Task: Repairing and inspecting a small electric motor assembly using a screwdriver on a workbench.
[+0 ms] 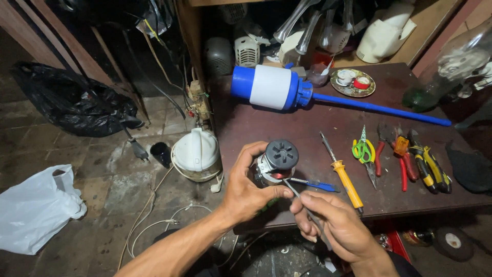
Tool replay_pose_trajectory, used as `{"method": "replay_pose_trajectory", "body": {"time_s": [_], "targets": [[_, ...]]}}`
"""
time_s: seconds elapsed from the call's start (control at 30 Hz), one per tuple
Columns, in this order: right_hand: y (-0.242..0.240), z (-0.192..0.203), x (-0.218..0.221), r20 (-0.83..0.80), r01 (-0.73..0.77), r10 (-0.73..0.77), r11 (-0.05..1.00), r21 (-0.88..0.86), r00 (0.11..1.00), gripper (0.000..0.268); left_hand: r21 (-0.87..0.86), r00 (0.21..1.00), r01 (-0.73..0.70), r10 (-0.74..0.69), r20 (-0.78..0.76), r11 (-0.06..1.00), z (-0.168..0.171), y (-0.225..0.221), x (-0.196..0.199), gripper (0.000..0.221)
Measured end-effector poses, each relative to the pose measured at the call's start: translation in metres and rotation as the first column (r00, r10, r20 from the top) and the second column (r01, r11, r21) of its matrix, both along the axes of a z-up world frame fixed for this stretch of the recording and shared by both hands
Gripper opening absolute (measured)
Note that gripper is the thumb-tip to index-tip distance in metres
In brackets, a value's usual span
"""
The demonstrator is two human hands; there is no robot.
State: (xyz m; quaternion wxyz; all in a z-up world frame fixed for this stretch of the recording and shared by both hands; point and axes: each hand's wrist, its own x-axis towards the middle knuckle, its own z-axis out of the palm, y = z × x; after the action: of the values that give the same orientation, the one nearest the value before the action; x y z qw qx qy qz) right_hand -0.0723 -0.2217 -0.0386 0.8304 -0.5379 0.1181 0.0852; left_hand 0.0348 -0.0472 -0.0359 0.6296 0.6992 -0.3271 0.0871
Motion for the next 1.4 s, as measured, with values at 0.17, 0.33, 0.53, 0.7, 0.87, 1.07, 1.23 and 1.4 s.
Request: {"method": "replay_pose_trajectory", "body": {"time_s": [0.17,0.33,0.53,0.7,0.87,1.07,1.23,1.4], "targets": [[0.003,-0.006,0.001,-0.019,0.083,-0.086,0.986,-0.144,0.996,0.020,-0.029,1.000,0.012,-0.012,-0.016,1.000,-0.002,0.000,0.000,0.082],[0.002,-0.019,0.004,0.120,0.143,-0.110,0.940,-0.311,0.987,0.018,-0.041,1.000,0.018,-0.018,-0.012,0.999,-0.002,0.000,-0.001,0.082],[0.007,-0.030,0.005,0.241,0.261,-0.165,0.855,-0.448,0.956,0.017,0.006,0.999,0.016,-0.016,-0.043,1.000,0.001,0.000,-0.003,0.082],[0.013,-0.015,0.002,0.260,0.298,-0.181,0.788,-0.539,0.949,0.020,-0.019,0.996,0.054,-0.055,-0.074,0.998,0.002,-0.001,-0.004,0.080],[0.011,-0.016,0.005,0.278,0.320,-0.192,0.769,-0.554,0.941,0.020,-0.024,0.995,0.063,-0.065,-0.074,0.998,0.001,-0.003,-0.006,0.078],[0.016,-0.010,0.003,0.299,0.318,-0.176,0.783,-0.535,0.938,0.025,-0.043,0.992,0.067,-0.071,-0.104,0.997,-0.003,-0.003,-0.006,0.072],[0.028,0.004,0.000,0.203,0.317,-0.246,0.792,-0.521,0.948,0.028,-0.085,0.978,0.084,-0.098,-0.186,0.993,-0.005,-0.001,-0.003,0.078],[0.030,0.001,-0.002,0.346,0.386,-0.212,0.717,-0.580,0.914,0.013,-0.017,0.981,0.052,-0.054,-0.189,0.999,0.003,0.000,-0.007,0.079]]}}
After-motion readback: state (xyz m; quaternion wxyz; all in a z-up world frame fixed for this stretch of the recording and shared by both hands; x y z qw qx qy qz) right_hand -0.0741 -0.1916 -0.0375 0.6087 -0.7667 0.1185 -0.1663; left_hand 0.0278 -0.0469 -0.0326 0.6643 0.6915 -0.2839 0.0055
